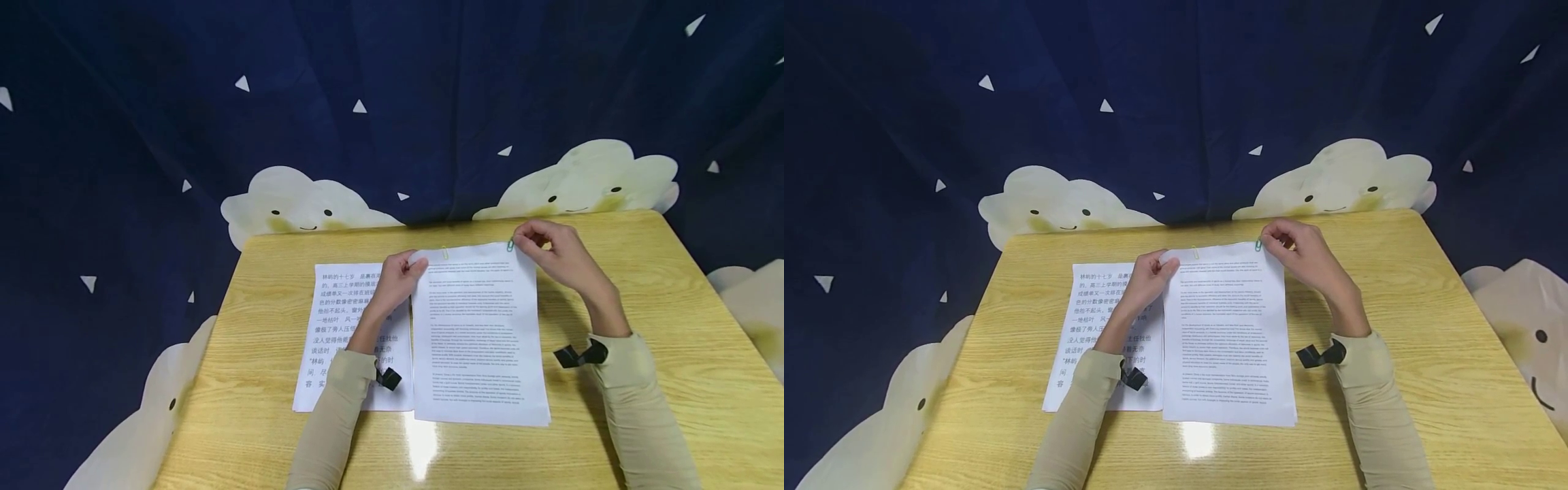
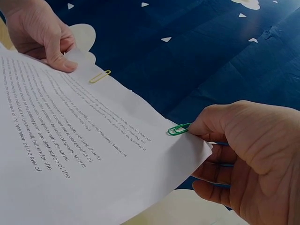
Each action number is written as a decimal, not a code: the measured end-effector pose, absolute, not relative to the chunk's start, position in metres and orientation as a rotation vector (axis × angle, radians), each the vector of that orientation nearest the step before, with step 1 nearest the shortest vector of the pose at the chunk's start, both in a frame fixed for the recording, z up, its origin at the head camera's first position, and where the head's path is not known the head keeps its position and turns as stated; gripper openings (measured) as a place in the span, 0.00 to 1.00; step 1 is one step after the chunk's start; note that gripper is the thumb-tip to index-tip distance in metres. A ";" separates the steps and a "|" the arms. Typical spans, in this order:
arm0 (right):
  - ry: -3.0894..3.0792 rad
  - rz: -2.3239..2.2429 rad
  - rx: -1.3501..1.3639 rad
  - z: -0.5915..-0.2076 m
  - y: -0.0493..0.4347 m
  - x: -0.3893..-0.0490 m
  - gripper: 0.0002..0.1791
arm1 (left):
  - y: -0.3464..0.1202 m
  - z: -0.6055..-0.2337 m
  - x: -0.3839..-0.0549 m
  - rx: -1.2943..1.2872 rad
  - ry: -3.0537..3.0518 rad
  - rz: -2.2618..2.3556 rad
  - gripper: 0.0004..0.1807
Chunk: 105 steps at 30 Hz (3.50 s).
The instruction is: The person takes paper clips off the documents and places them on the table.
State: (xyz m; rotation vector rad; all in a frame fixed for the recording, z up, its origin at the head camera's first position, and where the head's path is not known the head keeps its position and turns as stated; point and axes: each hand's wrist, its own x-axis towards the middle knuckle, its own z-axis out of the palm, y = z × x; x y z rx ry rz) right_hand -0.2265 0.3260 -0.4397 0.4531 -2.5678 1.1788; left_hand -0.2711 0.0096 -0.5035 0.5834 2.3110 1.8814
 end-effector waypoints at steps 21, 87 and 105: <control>-2.613 1.176 0.446 -0.442 0.332 -0.226 0.07 | 0.007 -0.510 -0.268 0.561 2.360 1.866 0.15; -2.911 1.222 0.392 -0.462 0.377 -0.237 0.11 | 0.001 -0.505 -0.277 0.465 2.342 1.918 0.12; -3.104 1.256 0.366 -0.485 0.388 -0.244 0.11 | 0.001 -0.507 -0.278 0.470 2.343 1.929 0.12</control>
